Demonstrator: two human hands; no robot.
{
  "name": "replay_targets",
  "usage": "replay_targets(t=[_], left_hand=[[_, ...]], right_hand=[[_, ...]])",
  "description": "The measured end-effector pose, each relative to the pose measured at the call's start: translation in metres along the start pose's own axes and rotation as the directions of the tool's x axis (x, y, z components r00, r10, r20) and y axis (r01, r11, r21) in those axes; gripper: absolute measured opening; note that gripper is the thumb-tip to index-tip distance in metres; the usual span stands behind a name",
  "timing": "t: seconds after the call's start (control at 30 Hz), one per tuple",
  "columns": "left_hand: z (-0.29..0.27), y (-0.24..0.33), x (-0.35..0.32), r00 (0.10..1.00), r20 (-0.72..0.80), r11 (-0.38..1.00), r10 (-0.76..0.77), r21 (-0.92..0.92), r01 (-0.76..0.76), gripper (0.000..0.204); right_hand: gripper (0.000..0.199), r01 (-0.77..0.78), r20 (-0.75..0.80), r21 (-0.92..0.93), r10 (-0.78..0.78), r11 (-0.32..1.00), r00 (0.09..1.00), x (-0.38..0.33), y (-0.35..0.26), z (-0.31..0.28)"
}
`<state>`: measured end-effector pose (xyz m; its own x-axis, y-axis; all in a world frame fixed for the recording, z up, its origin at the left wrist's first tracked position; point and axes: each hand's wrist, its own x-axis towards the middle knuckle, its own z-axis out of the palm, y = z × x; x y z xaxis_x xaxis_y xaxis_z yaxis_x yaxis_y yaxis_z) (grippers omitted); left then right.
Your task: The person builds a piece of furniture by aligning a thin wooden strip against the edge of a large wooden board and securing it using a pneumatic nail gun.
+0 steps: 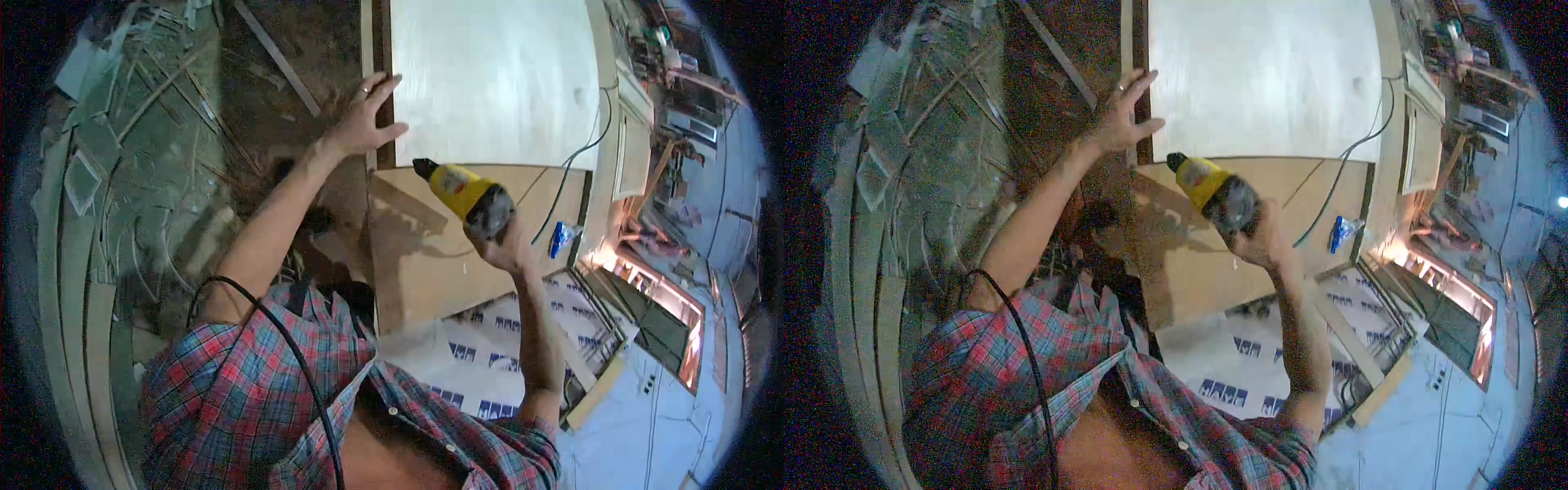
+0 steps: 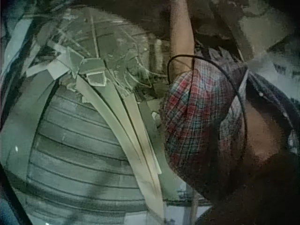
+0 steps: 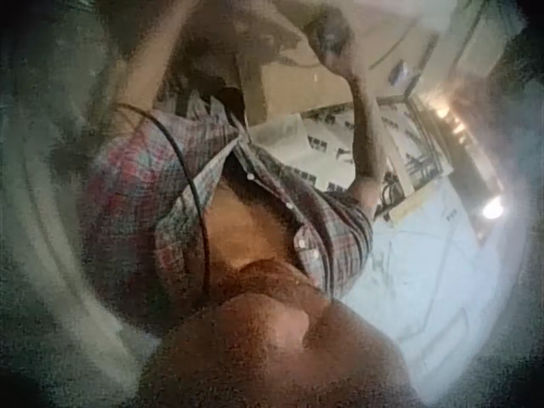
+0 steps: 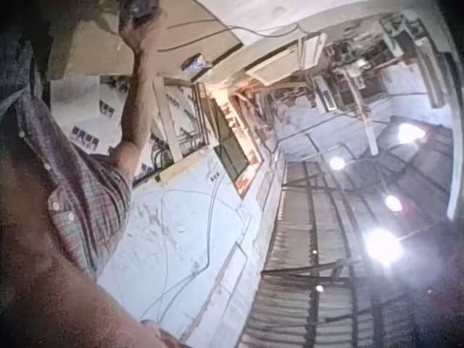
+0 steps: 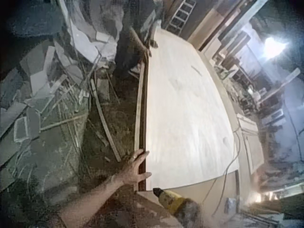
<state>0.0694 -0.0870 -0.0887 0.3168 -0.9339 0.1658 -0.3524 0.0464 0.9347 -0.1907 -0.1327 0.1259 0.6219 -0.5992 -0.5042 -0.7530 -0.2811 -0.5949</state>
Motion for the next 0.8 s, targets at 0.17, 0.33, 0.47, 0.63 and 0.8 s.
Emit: replay_targets(t=[0.17, 0.33, 0.47, 0.63, 0.8], left_hand=[[0.014, 0.006, -0.002, 0.996, -0.072, 0.998, 0.060, -0.031, -0.062, 0.084], [0.012, -0.004, -0.007, 0.991, -0.115, 0.994, 0.068, -0.079, -0.077, 0.081], [0.018, -0.005, -0.007, 0.986, -0.127, 0.992, 0.112, -0.042, -0.118, 0.083], [0.019, -0.008, -0.006, 0.958, -0.229, 0.983, 0.171, -0.024, -0.182, 0.075], [0.008, -0.007, -0.011, 1.000, 0.018, 0.986, 0.016, -0.167, -0.013, 0.098]], right_hand=[[0.025, -0.102, 0.030, 0.060, 0.100, 0.993, 0.994, 0.007, 0.009, 0.002], [0.027, -0.017, 0.056, 0.027, 0.016, 0.999, 0.998, 0.020, -0.009, 0.002], [0.035, -0.055, 0.071, -0.017, 0.056, 0.998, 0.996, 0.018, 0.011, 0.001], [0.047, -0.201, 0.050, 0.037, 0.199, 0.979, 0.979, 0.022, 0.016, 0.000], [0.018, -0.058, -0.022, -0.066, 0.057, 0.996, 0.998, 0.034, -0.005, 0.009]])
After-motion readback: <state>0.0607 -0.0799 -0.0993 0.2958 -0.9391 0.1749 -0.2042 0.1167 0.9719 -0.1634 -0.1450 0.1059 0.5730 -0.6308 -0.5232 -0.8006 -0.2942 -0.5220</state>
